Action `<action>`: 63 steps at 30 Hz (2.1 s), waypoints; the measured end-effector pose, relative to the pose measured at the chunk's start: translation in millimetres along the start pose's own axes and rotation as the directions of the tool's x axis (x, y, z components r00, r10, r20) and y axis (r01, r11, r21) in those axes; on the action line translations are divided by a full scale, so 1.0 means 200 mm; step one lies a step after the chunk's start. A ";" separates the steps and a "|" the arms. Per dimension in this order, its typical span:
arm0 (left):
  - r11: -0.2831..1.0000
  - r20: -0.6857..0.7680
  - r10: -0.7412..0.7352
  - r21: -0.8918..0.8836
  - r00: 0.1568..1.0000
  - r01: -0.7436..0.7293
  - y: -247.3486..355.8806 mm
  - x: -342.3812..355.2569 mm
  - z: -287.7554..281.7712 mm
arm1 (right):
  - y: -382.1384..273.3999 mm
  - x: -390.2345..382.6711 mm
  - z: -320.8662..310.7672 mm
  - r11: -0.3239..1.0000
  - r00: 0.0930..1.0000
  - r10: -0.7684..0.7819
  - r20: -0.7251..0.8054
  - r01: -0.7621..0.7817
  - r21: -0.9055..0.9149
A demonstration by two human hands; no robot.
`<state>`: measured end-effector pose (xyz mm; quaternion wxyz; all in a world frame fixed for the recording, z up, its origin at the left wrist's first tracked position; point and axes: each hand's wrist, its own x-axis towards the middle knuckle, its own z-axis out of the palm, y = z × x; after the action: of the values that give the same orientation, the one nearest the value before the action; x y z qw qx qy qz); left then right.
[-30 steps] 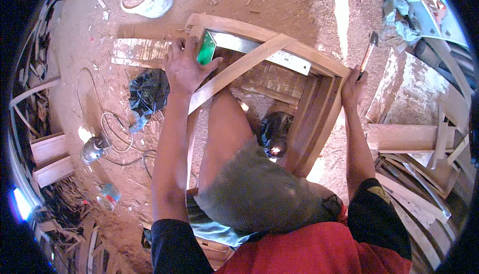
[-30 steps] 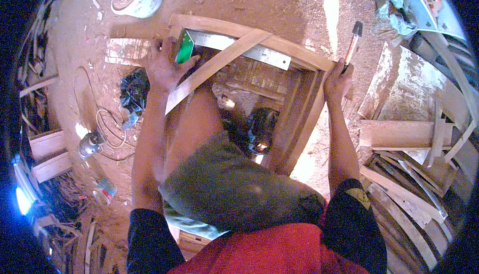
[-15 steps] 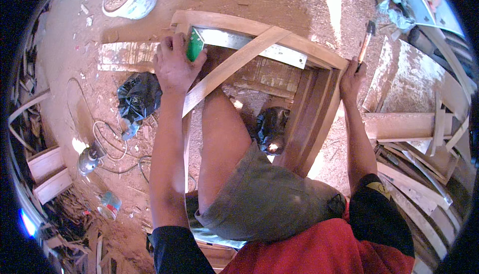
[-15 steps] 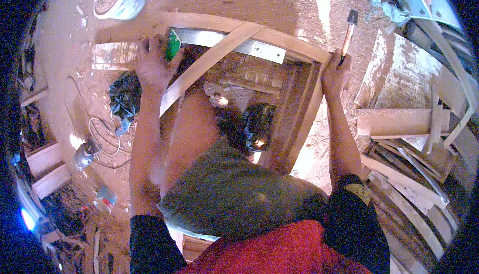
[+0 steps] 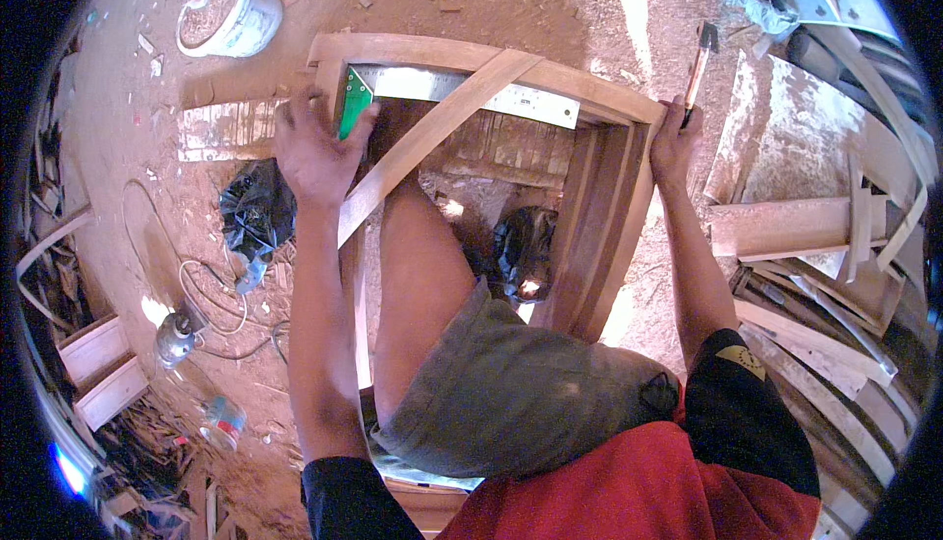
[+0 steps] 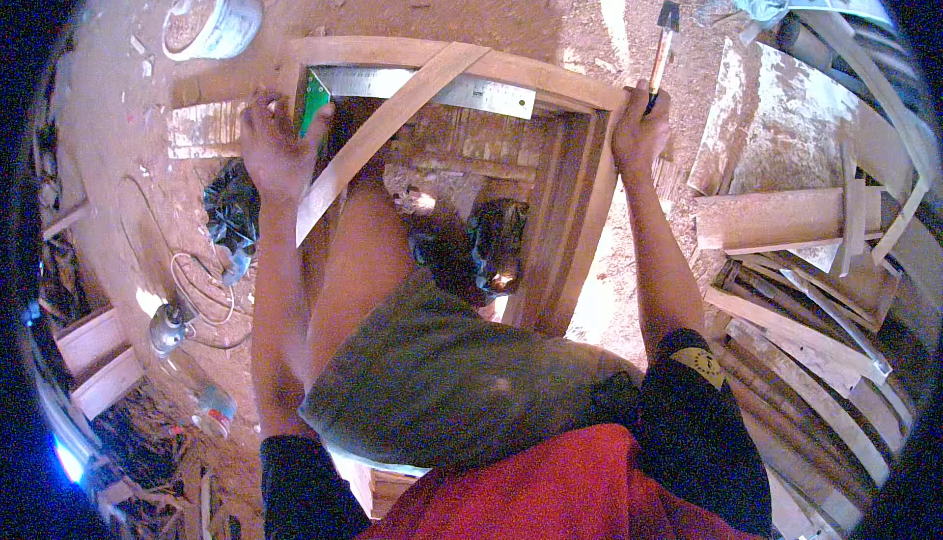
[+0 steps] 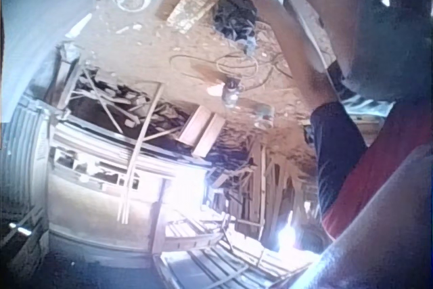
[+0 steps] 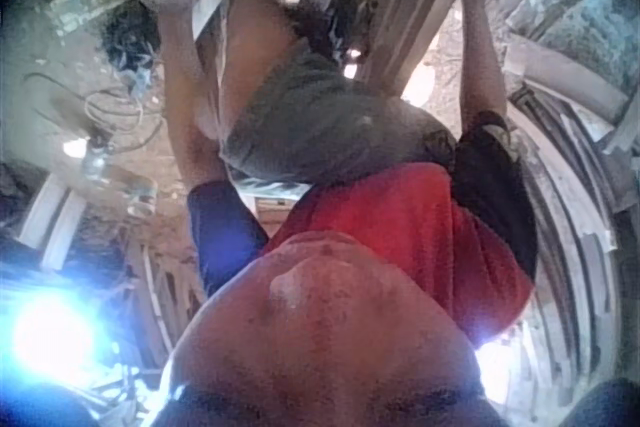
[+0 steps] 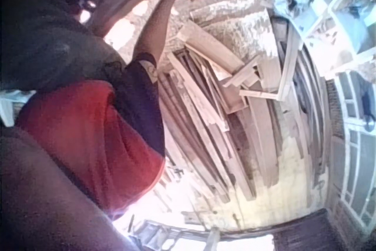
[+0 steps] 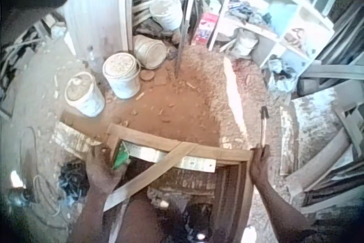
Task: The person measures and hammers a wooden strip onto a larger wooden frame while sitting on the floor of a workshop.
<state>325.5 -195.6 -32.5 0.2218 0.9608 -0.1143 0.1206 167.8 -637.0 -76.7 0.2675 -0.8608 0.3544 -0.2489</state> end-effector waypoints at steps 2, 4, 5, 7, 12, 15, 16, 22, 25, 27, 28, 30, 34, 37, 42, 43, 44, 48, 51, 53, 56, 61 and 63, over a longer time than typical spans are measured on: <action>0.995 -0.094 0.000 -0.104 0.996 -0.010 -0.05 -0.05 -0.06 | -0.01 0.00 0.02 1.000 1.000 -0.020 -0.015 0.020 0.022; 0.919 -0.042 -0.216 -0.346 0.975 0.189 -0.10 -0.14 -0.10 | -0.04 0.00 0.00 0.999 1.000 0.022 -0.002 -0.023 -0.035; 0.776 0.090 -0.399 -0.497 0.913 0.388 -0.12 -0.18 -0.12 | -0.04 -0.01 -0.01 0.997 0.999 0.044 0.007 -0.043 -0.065; 0.402 0.330 -0.573 -0.685 0.750 0.608 -0.13 -0.27 -0.19 | -0.05 -0.02 -0.02 0.990 0.998 0.067 -0.003 -0.067 -0.121; 0.105 0.393 -0.613 -0.820 0.686 0.563 -0.18 -0.54 -0.31 | 0.02 0.02 -0.03 0.974 0.989 -0.144 -0.013 0.140 -0.178; 0.211 0.345 -0.694 -0.741 0.632 0.637 -0.36 -0.72 -0.40 | -0.18 0.01 -0.07 0.882 0.957 -0.290 -0.006 0.265 -0.391; 0.237 0.318 -0.730 -0.713 0.605 0.660 -0.34 -0.74 -0.47 | -0.22 0.02 -0.09 0.820 0.902 -0.432 -0.011 0.388 -0.420; 0.882 0.089 -0.400 -0.234 0.912 0.410 -0.16 -0.78 -0.54 | -0.64 0.04 -0.02 0.958 0.853 -0.277 0.443 0.278 0.065; 0.908 0.042 -0.342 -0.242 0.939 0.342 -0.17 -0.82 -0.48 | -0.71 0.05 0.17 0.941 0.769 -0.338 0.543 0.271 0.203; 0.920 0.023 -0.342 -0.194 0.939 0.340 -0.17 -0.85 -0.43 | -0.76 0.05 0.24 0.951 0.738 -0.298 0.606 0.172 0.258; 0.915 0.040 -0.350 -0.197 0.936 0.351 -0.15 -0.84 -0.42 | -0.74 0.04 0.25 0.941 0.729 -0.304 0.613 0.129 0.313; 0.906 0.072 -0.366 -0.199 0.928 0.373 -0.13 -0.83 -0.41 | -0.71 0.02 0.27 0.906 0.710 -0.322 0.626 0.039 0.422; 0.910 -0.005 -0.386 -0.166 0.922 0.380 -0.23 -0.88 -0.36 | -0.82 -0.05 0.27 0.934 0.723 -0.284 0.630 0.059 0.353; 0.925 -0.002 -0.360 -0.130 0.933 0.357 -0.19 -0.84 -0.33 | -0.74 -0.03 0.28 0.883 0.746 -0.313 0.588 0.000 0.470; 0.921 0.083 -0.370 -0.100 0.925 0.377 -0.19 -0.81 -0.35 | -0.74 -0.04 0.36 0.923 0.674 -0.322 0.665 0.069 0.378; 0.932 0.068 -0.343 -0.100 0.937 0.349 -0.21 -0.81 -0.35 | -0.75 -0.05 0.37 0.907 0.692 -0.341 0.636 0.064 0.417; 0.942 0.054 -0.316 -0.100 0.947 0.320 -0.23 -0.80 -0.35 | -0.76 -0.06 0.38 0.889 0.710 -0.358 0.607 0.059 0.455; 0.951 0.038 -0.280 -0.128 0.959 0.282 -0.22 -0.79 -0.34 | -0.66 -0.06 0.42 0.843 0.703 -0.354 0.617 -0.046 0.536; 0.943 0.021 -0.272 -0.195 0.962 0.271 -0.22 -0.79 -0.34 | -0.68 -0.07 0.40 0.860 0.652 -0.341 0.677 -0.074 0.504; 0.937 0.022 -0.289 -0.197 0.957 0.287 -0.21 -0.78 -0.35 | -0.71 -0.09 0.38 0.875 0.643 -0.302 0.704 -0.106 0.472; 0.940 0.010 -0.269 -0.214 0.963 0.265 -0.22 -0.79 -0.34 | -0.70 -0.09 0.38 0.849 0.693 -0.339 0.637 -0.066 0.524; 0.932 0.026 -0.285 -0.228 0.958 0.283 -0.22 -0.80 -0.33 | -0.70 -0.09 0.39 0.839 0.721 -0.351 0.598 -0.042 0.543; 0.934 0.029 -0.288 -0.213 0.957 0.288 -0.22 -0.80 -0.34 | -0.70 -0.08 0.38 0.866 0.713 -0.390 0.582 0.069 0.495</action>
<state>173.7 -100.2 -35.4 0.3400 0.9373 0.0156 0.0751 271.0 -518.3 -46.8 0.5283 -0.8466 0.0568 -0.0306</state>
